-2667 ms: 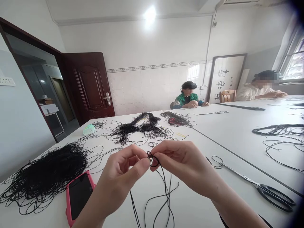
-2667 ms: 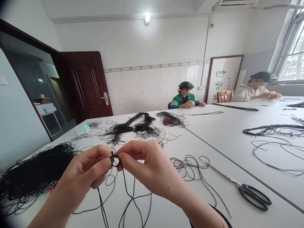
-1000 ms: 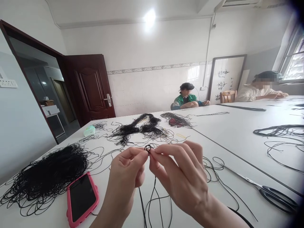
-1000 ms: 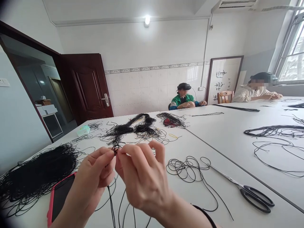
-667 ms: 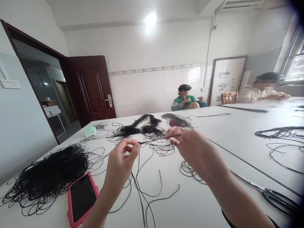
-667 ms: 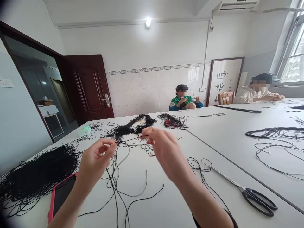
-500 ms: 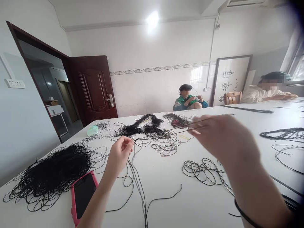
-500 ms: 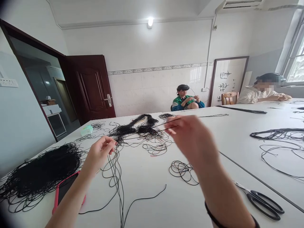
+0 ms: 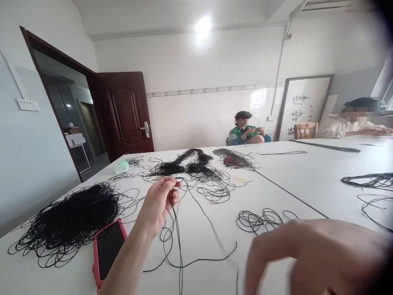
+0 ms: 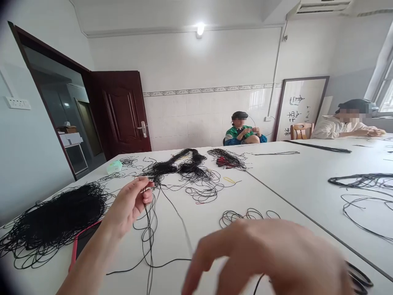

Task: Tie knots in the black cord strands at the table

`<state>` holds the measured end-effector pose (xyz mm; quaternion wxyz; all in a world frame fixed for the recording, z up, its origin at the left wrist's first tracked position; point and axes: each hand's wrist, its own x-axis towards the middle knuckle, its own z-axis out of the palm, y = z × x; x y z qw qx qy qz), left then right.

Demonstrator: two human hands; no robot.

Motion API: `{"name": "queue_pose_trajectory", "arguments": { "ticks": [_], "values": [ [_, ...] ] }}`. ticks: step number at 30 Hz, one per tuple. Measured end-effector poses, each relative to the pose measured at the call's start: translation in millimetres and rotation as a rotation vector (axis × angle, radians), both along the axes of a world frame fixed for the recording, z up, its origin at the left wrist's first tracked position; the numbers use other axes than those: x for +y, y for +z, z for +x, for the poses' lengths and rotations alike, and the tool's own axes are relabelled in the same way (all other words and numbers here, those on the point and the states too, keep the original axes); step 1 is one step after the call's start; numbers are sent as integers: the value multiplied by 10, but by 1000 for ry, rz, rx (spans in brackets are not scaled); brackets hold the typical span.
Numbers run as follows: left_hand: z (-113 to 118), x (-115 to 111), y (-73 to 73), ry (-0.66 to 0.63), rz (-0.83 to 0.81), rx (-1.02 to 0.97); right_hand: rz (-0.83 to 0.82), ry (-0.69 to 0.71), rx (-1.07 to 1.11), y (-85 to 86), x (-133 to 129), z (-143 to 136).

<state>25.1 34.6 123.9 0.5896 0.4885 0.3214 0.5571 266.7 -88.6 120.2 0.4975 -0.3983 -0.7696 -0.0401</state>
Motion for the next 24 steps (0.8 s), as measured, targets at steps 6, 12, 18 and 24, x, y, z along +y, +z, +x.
{"name": "queue_pose_trajectory", "arguments": {
  "ticks": [6, 12, 18, 24],
  "values": [
    [111, -304, 60, -89, 43, 64, -121, -46, 7, 169, 303, -550],
    [83, -354, 41, -99, 136, 296, -308, 37, 70, 256, 568, -613],
    [39, -339, 48, -285, 86, 331, -247, -96, 10, 182, 604, -627],
    [67, -347, 87, -342, -49, 46, 0, -193, 126, 167, 491, -738]
  ]
}}
